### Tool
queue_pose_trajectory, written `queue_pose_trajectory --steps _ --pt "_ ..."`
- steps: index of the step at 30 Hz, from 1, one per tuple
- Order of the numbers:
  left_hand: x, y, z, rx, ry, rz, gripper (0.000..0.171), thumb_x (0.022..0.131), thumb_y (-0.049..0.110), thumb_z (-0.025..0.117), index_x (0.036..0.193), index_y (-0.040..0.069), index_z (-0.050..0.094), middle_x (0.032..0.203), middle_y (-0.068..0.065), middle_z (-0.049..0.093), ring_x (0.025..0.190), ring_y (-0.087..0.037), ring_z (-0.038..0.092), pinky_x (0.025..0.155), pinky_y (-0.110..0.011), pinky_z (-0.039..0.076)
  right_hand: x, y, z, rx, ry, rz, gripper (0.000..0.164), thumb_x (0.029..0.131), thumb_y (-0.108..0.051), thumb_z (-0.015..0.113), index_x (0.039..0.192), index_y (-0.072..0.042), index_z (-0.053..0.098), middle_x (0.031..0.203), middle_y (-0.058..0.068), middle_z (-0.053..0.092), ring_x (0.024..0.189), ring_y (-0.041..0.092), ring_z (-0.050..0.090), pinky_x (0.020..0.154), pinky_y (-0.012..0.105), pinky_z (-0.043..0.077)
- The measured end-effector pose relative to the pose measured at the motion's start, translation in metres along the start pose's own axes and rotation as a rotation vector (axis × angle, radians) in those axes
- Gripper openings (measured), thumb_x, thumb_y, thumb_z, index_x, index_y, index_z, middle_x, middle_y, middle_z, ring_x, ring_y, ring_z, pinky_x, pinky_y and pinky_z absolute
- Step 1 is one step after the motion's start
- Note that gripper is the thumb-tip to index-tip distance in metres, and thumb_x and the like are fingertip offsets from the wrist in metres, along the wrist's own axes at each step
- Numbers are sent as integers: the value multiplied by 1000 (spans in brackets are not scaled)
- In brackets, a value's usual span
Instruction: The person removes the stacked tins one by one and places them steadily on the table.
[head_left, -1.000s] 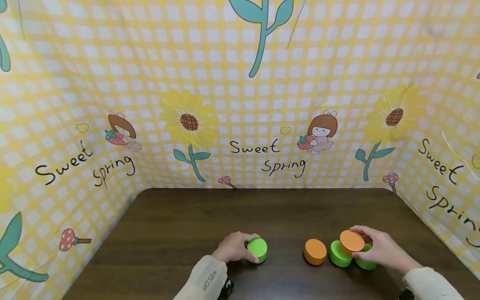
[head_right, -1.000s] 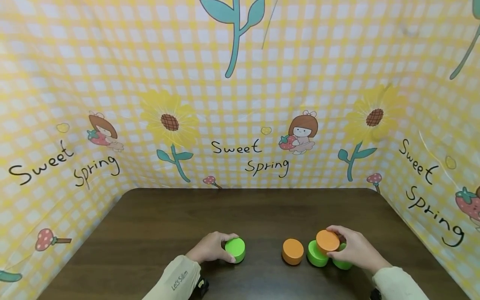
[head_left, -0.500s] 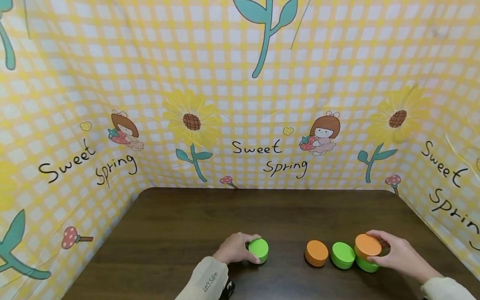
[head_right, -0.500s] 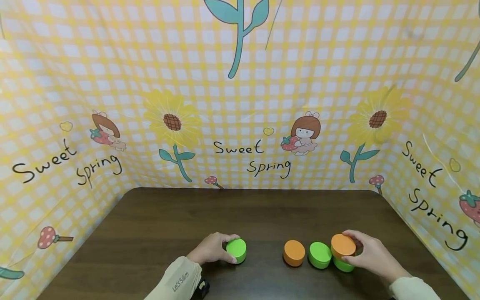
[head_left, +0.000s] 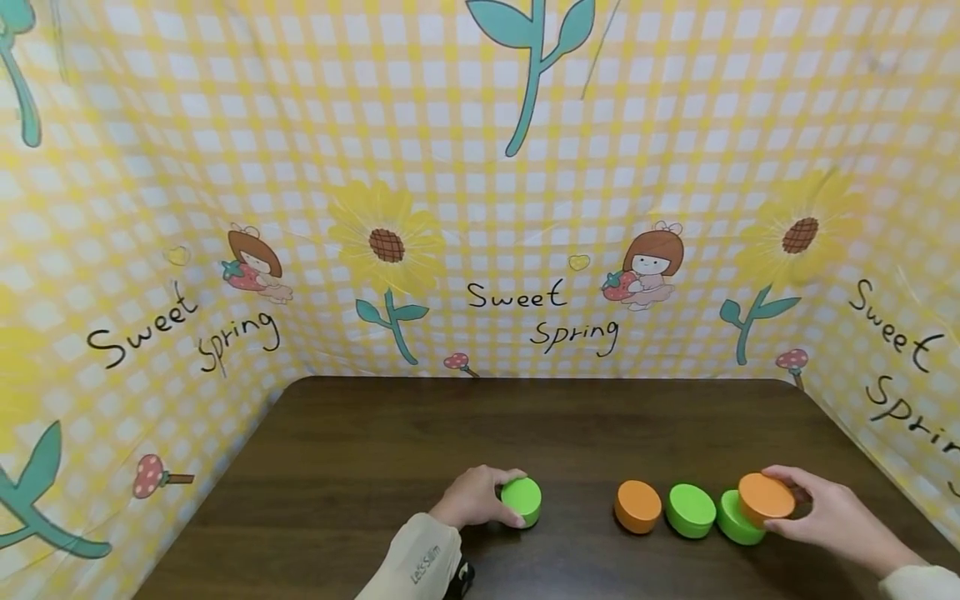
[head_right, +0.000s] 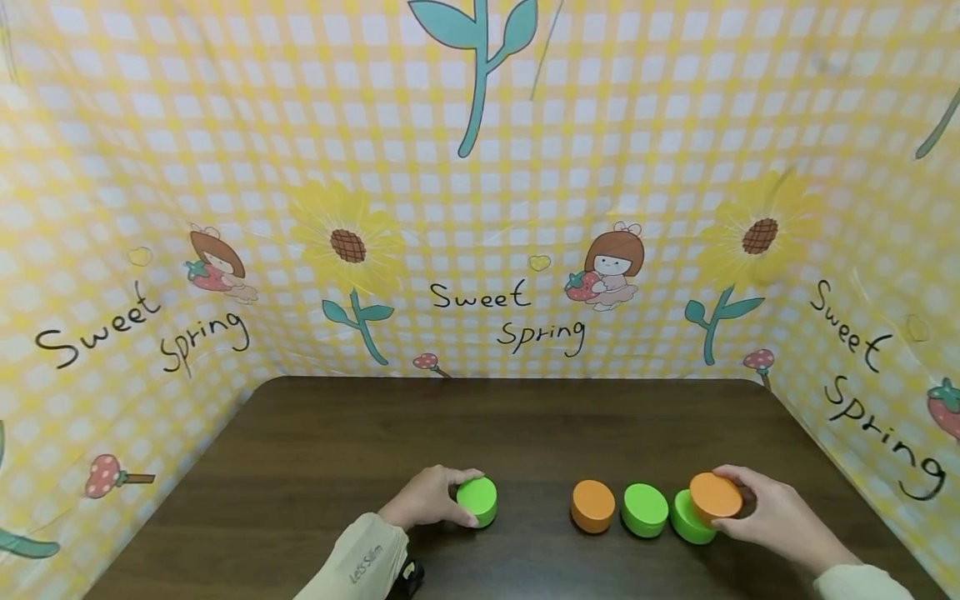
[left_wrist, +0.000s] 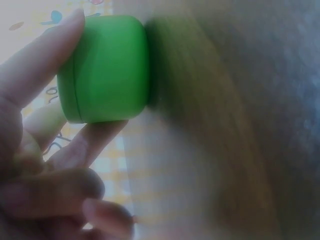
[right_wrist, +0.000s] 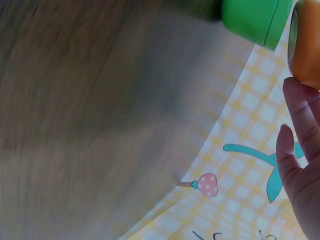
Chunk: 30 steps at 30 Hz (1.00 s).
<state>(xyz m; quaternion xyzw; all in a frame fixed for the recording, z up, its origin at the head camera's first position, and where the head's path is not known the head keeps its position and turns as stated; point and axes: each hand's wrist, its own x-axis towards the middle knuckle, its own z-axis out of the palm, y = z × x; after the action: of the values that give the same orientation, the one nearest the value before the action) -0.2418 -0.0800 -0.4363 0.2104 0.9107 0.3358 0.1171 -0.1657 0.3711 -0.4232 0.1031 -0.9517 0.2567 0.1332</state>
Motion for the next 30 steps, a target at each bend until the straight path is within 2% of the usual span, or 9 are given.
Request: queue_pose_trajectory --steps 7,12,21,30 --pt "0 4 6 26 28 -8 63 67 27 88 126 19 66 115 -8 67 86 -18 58 63 -31 43 -10 14 -16 -79 -48 86 63 67 -21 87 115 8 58 94 12 67 70 -9 49 57 24 44" --pt "-1 3 6 36 29 -16 63 67 28 88 126 20 66 114 -7 67 84 -17 58 63 -31 43 -15 22 -17 -82 -13 82 63 66 -19 88 114 10 58 91 10 67 67 -9 49 55 24 43" --pt "-2 2 2 9 23 -16 63 69 26 87 127 18 65 114 -8 67 79 -14 56 61 -31 43 -11 29 -21 -124 -70 101 65 67 -22 87 113 11 57 91 9 66 66 -6 49 55 25 43" --pt "-2 0 2 6 15 -12 63 69 26 87 127 17 65 115 -8 66 85 -17 57 65 -32 44 -11 34 -17 -112 -129 177 66 72 -27 84 116 13 56 94 12 67 69 -3 52 58 26 44"
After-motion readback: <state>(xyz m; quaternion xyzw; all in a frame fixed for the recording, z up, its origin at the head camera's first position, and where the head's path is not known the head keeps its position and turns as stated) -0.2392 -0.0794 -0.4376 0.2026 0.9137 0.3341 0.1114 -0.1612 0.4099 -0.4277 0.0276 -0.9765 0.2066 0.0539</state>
